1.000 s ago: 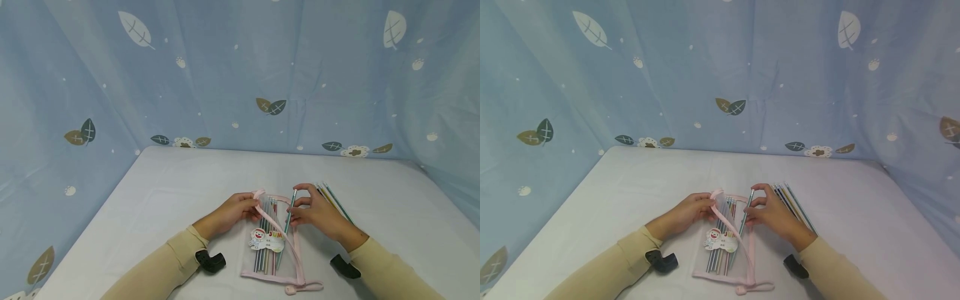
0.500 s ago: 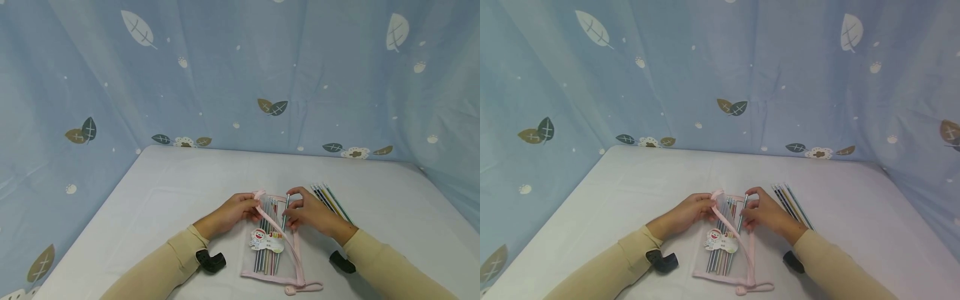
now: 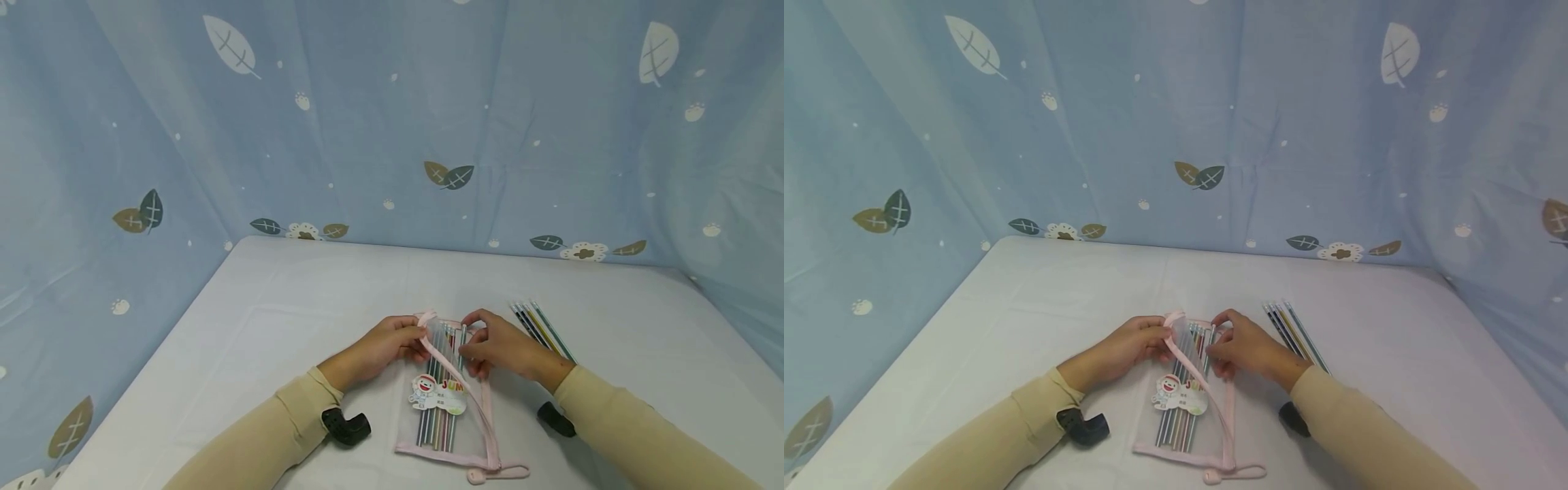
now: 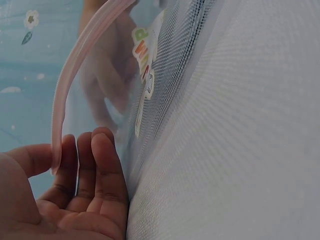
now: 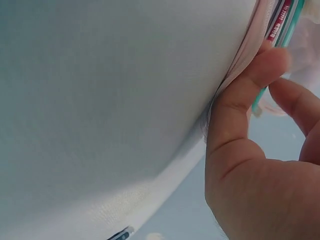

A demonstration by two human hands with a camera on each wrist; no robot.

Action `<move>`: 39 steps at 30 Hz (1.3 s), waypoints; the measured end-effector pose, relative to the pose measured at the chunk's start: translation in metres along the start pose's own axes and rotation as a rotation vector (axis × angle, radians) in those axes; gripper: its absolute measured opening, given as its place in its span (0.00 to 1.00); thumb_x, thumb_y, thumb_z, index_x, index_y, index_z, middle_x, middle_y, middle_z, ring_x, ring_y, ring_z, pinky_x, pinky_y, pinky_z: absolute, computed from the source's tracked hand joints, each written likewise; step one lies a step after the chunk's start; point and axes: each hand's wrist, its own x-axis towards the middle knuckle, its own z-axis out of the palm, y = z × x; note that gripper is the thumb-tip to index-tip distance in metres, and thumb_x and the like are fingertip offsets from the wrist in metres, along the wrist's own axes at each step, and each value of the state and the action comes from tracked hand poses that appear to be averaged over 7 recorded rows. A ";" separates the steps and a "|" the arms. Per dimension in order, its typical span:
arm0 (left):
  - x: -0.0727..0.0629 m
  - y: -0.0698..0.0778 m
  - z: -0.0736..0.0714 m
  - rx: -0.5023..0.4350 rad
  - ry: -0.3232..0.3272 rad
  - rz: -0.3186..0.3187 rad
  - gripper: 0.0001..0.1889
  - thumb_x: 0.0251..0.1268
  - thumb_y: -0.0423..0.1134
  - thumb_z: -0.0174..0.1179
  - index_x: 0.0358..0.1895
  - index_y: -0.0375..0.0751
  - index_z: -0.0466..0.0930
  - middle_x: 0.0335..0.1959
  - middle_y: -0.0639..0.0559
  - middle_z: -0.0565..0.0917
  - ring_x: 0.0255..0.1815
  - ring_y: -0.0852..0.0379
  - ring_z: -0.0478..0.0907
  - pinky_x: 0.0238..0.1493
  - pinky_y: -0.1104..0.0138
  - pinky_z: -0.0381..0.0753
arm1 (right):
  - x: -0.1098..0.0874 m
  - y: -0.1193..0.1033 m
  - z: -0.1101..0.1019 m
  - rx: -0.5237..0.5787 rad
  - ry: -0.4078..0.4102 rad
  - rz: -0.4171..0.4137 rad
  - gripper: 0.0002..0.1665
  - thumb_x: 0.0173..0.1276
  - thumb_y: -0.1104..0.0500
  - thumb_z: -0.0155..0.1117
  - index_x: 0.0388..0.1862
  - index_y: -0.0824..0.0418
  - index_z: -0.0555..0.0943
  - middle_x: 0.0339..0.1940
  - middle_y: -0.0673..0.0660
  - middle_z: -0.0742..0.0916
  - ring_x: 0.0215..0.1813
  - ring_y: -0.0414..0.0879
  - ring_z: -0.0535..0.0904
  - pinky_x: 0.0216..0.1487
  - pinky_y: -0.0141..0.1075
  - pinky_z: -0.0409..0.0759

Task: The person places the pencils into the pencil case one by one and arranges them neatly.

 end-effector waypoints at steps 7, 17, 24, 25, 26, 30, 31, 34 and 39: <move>0.001 0.000 0.000 -0.018 -0.015 0.001 0.13 0.76 0.37 0.49 0.49 0.27 0.74 0.30 0.53 0.81 0.33 0.61 0.81 0.39 0.72 0.83 | 0.004 -0.002 0.001 -0.055 -0.021 0.016 0.36 0.69 0.62 0.66 0.68 0.69 0.59 0.32 0.61 0.84 0.24 0.47 0.82 0.26 0.41 0.85; 0.000 0.000 0.000 -0.006 0.002 0.001 0.09 0.75 0.36 0.51 0.43 0.32 0.76 0.29 0.53 0.82 0.32 0.61 0.80 0.39 0.71 0.82 | 0.008 -0.006 0.006 -0.098 -0.022 0.030 0.34 0.69 0.62 0.66 0.68 0.68 0.62 0.30 0.61 0.84 0.21 0.46 0.82 0.25 0.40 0.85; -0.001 0.000 0.000 -0.008 -0.002 0.005 0.09 0.75 0.36 0.51 0.42 0.33 0.76 0.29 0.53 0.82 0.32 0.61 0.80 0.39 0.72 0.82 | 0.006 -0.008 0.009 -0.108 -0.002 0.022 0.33 0.69 0.63 0.66 0.68 0.68 0.62 0.30 0.61 0.83 0.20 0.46 0.81 0.23 0.40 0.84; -0.001 0.000 0.000 -0.008 -0.002 0.004 0.09 0.75 0.37 0.51 0.42 0.33 0.76 0.29 0.53 0.82 0.32 0.61 0.80 0.39 0.72 0.82 | 0.006 -0.007 0.010 -0.112 0.003 0.020 0.33 0.68 0.64 0.66 0.67 0.68 0.63 0.29 0.61 0.83 0.20 0.46 0.81 0.23 0.40 0.85; -0.001 0.000 0.000 -0.007 -0.003 0.004 0.09 0.75 0.37 0.51 0.42 0.33 0.76 0.29 0.53 0.82 0.32 0.61 0.80 0.39 0.72 0.82 | 0.006 -0.007 0.010 -0.116 0.008 0.018 0.33 0.68 0.64 0.66 0.67 0.68 0.63 0.29 0.61 0.83 0.20 0.46 0.81 0.23 0.40 0.85; -0.001 0.001 0.001 -0.002 0.000 0.006 0.09 0.75 0.37 0.51 0.42 0.33 0.76 0.29 0.53 0.81 0.32 0.61 0.80 0.39 0.72 0.82 | 0.006 -0.006 0.012 -0.131 0.026 0.008 0.32 0.68 0.64 0.66 0.66 0.68 0.64 0.28 0.60 0.83 0.19 0.45 0.81 0.24 0.41 0.85; -0.001 0.001 0.001 0.000 0.001 0.006 0.09 0.75 0.37 0.51 0.42 0.33 0.76 0.29 0.53 0.81 0.32 0.61 0.80 0.39 0.72 0.82 | 0.006 -0.005 0.012 -0.131 0.029 0.006 0.32 0.67 0.65 0.66 0.66 0.68 0.64 0.28 0.60 0.83 0.19 0.46 0.81 0.24 0.41 0.85; -0.002 0.001 0.001 0.001 0.003 0.008 0.09 0.75 0.37 0.51 0.42 0.33 0.76 0.29 0.53 0.81 0.32 0.61 0.80 0.39 0.72 0.82 | 0.005 -0.005 0.012 -0.132 0.036 0.003 0.33 0.67 0.65 0.66 0.67 0.68 0.64 0.28 0.60 0.83 0.19 0.45 0.81 0.24 0.41 0.85; -0.001 0.000 0.001 0.001 0.003 0.008 0.10 0.75 0.37 0.51 0.43 0.31 0.76 0.29 0.53 0.82 0.31 0.61 0.80 0.38 0.72 0.82 | 0.002 -0.006 0.011 -0.133 0.034 0.005 0.36 0.68 0.64 0.66 0.70 0.66 0.62 0.30 0.60 0.84 0.21 0.46 0.82 0.26 0.41 0.86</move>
